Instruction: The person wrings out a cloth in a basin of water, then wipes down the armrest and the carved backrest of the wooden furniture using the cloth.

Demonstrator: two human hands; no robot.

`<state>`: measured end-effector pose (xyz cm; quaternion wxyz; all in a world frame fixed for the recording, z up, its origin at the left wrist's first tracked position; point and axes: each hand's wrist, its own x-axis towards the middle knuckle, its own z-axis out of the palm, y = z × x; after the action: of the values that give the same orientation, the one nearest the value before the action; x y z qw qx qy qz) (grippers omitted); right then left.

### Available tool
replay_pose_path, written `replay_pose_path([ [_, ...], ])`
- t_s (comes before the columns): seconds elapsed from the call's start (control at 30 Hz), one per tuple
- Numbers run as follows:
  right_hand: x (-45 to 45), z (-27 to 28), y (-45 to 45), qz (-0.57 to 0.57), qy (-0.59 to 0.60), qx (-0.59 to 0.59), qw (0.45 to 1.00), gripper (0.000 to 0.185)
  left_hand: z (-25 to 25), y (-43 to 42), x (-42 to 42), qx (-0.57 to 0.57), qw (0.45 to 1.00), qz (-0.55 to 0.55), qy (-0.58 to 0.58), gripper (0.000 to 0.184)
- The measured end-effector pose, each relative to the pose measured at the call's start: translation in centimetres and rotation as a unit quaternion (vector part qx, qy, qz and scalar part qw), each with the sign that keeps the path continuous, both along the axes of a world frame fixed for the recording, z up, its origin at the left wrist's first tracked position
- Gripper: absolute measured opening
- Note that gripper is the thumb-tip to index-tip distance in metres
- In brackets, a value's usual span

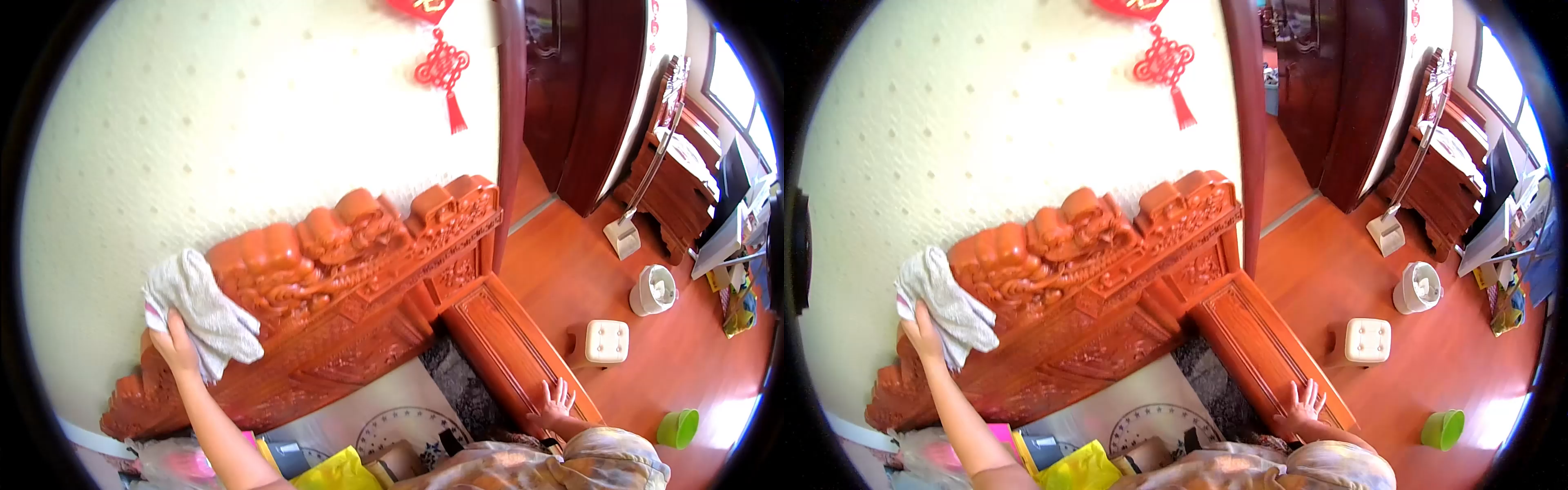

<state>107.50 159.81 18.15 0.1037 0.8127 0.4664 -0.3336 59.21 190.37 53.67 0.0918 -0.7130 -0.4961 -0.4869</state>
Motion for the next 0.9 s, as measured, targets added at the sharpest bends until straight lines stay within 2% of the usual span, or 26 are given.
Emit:
replay_pose_path([
  [0.03,0.9,-0.9,-0.3,0.043,0.002,0.053,0.998,0.102,-0.1,-0.1,-0.2,0.001,1.0,0.018,0.001,0.037],
  [0.07,1.2,-0.8,0.1,0.119,-0.058,0.102,0.986,0.098,-0.4,-0.2,-0.4,0.002,0.999,0.035,0.002,0.037],
  [0.1,1.2,-0.8,0.8,0.109,-0.057,0.107,0.987,0.098,-0.6,-0.1,-0.8,-0.007,1.0,0.028,-0.007,0.038],
  [0.17,1.4,-0.3,2.3,0.141,-0.045,0.111,0.983,0.099,-1.3,0.2,-2.8,-0.019,0.999,0.039,-0.009,0.041],
  [0.2,1.8,-1.3,2.8,0.175,-0.012,0.106,0.979,0.1,-1.6,0.3,-2.7,-0.023,0.996,0.039,-0.074,0.042],
  [0.3,1.7,-1.7,3.9,0.215,0.046,0.043,0.974,0.1,-1.9,0.5,-4.3,0.003,0.997,0.061,-0.054,0.042],
  [0.33,1.8,-2.1,4.0,0.218,0.051,0.034,0.974,0.099,-1.7,0.5,-4.7,0.004,0.997,0.058,-0.048,0.042],
  [0.4,2.0,-2.5,4.0,0.21,0.061,0.038,0.975,0.098,-1.9,0.2,-5.4,-0.043,0.991,0.024,-0.124,0.043],
  [0.5,1.7,-1.8,3.8,0.2,0.072,0.046,0.976,0.097,-1.9,0.1,-6.4,-0.034,0.994,0.042,-0.1,0.04],
  [0.53,1.8,-1.4,4.0,0.2,0.066,0.047,0.977,0.096,-1.8,0.0,-6.0,-0.039,0.99,0.039,-0.13,0.042],
  [0.77,1.6,-1.8,3.6,0.223,0.042,0.045,0.973,0.097,-2.2,-0.1,-4.9,-0.019,0.99,0.04,-0.13,0.042],
  [0.9,1.4,-2.6,3.5,0.214,0.02,0.051,0.975,0.103,-2.6,0.9,-5.5,0.034,0.996,0.047,-0.07,0.04],
])
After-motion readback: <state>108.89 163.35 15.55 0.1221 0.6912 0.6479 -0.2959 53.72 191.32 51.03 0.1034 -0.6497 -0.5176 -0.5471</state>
